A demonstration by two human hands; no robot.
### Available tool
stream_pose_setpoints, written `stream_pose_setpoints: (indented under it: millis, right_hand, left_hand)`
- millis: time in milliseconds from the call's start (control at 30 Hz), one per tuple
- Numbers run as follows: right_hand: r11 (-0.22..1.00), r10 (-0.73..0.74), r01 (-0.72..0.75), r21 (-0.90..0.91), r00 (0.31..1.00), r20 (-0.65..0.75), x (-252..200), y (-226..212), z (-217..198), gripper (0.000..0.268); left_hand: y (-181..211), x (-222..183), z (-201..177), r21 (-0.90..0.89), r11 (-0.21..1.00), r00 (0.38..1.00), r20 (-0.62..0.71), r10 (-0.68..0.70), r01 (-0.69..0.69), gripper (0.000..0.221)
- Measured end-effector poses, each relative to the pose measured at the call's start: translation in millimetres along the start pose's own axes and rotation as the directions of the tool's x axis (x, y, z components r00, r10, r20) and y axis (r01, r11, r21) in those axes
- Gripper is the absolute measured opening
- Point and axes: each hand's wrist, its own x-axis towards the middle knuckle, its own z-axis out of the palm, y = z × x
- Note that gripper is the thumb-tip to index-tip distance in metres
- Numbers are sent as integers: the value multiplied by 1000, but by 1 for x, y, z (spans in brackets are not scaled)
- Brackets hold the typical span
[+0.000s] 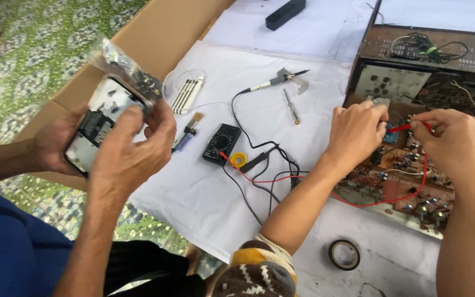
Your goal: Repairing and testing an electronic circuit board using a soldering iron and a multimeter.
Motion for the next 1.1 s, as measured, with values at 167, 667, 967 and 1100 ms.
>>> stream_pose_setpoints:
  millis: [167,667,967,1100]
  right_hand:
    - [994,46,-47,100,999,13,-3,-13,-15,14]
    - [982,44,-56,182,997,67,-6,-37,-32,13]
    - [980,36,-40,193,999,28,-7,-32,-32,14]
    - [978,36,-48,204,997,62,-5,-39,-38,15]
  left_hand:
    - [1,0,-3,9,1000,1000,2,5,-5,12]
    - [0,-4,-3,18,1000,999,32,4,-5,19]
    - [3,-8,-8,37,999,999,46,22,-24,14]
    - [2,-7,-11,33,999,999,41,15,-16,9]
